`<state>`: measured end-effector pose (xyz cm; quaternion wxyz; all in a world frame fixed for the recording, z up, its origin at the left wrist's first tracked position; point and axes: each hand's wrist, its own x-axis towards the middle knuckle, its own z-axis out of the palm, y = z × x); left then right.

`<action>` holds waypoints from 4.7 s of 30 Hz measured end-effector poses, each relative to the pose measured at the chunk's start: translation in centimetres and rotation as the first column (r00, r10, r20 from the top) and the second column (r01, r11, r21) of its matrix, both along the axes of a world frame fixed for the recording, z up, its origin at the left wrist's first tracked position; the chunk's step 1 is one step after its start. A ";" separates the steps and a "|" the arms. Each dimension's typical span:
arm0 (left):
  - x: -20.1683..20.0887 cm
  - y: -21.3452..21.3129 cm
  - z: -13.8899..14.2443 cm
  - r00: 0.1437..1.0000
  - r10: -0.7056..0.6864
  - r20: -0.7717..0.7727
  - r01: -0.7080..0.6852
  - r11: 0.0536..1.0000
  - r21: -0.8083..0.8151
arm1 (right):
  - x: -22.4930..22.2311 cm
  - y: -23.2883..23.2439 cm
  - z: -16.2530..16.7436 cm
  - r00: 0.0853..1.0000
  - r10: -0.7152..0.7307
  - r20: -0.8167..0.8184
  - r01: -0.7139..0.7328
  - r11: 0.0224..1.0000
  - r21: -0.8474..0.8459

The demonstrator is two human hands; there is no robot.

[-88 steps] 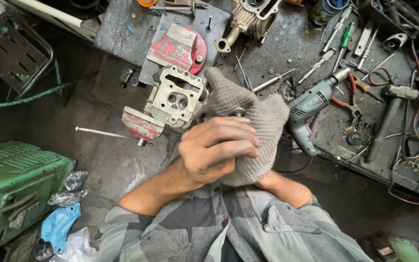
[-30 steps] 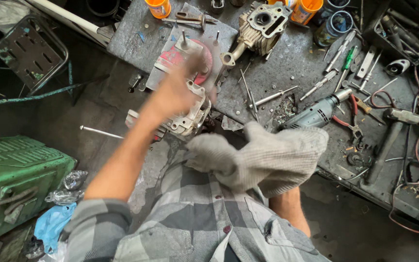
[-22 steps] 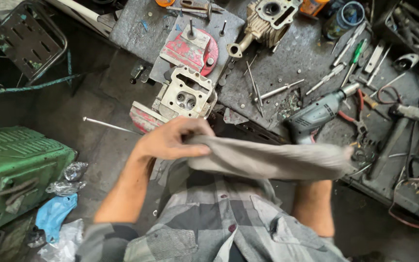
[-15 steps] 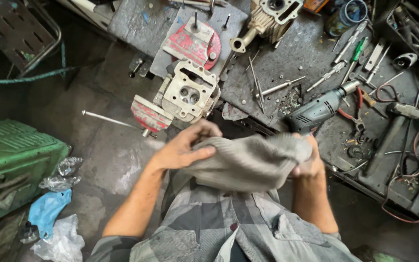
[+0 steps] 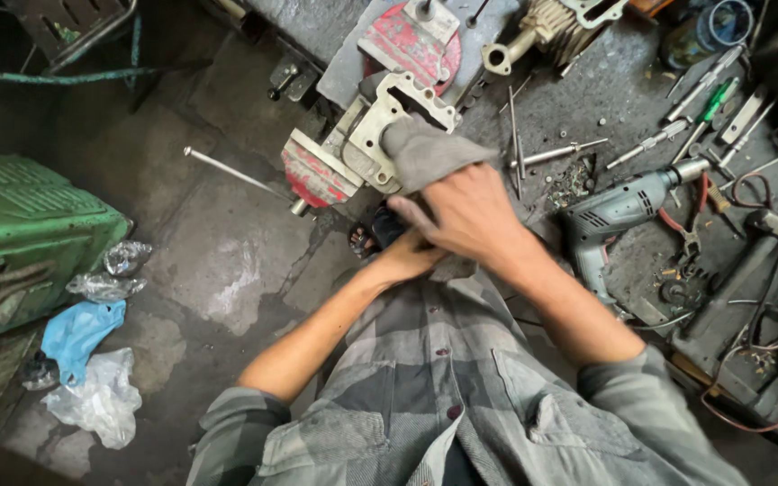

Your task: The person works on a motorcycle cylinder head clamped in a bench vise, running a rotary grinding tool over its surfaces, then wipes the head and surrounding parts with a rag. They reposition the head, handle small engine parts and fasteners on the cluttered workbench, briefly use a bench grinder, and sort small components into a basket at a second bench.

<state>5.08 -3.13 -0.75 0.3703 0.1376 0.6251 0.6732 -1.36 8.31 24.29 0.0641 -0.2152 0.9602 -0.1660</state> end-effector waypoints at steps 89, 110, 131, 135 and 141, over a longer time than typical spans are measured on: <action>1.5 -11.8 14.6 0.953 0.239 0.187 -0.273 0.944 0.185 | 7.7 5.1 -5.6 0.851 0.185 0.492 0.109 0.853 -0.511; 1.7 -4.7 10.3 0.938 -0.274 -0.211 0.275 0.961 -0.028 | 5.3 13.3 -1.3 0.707 0.516 0.484 0.427 0.234 -0.873; 3.2 -2.8 5.5 0.923 -0.212 0.321 0.209 0.977 0.043 | -3.1 2.8 1.8 0.931 0.228 0.285 -0.206 0.973 -0.108; 1.4 -2.8 6.8 0.939 -0.202 0.279 0.196 0.979 0.049 | -4.1 2.5 3.2 0.847 0.190 0.496 -0.193 0.980 -0.047; -2.0 -2.8 9.0 0.976 -0.218 0.024 0.211 0.963 0.169 | -5.5 6.1 4.5 0.917 0.230 0.324 -0.266 0.961 0.071</action>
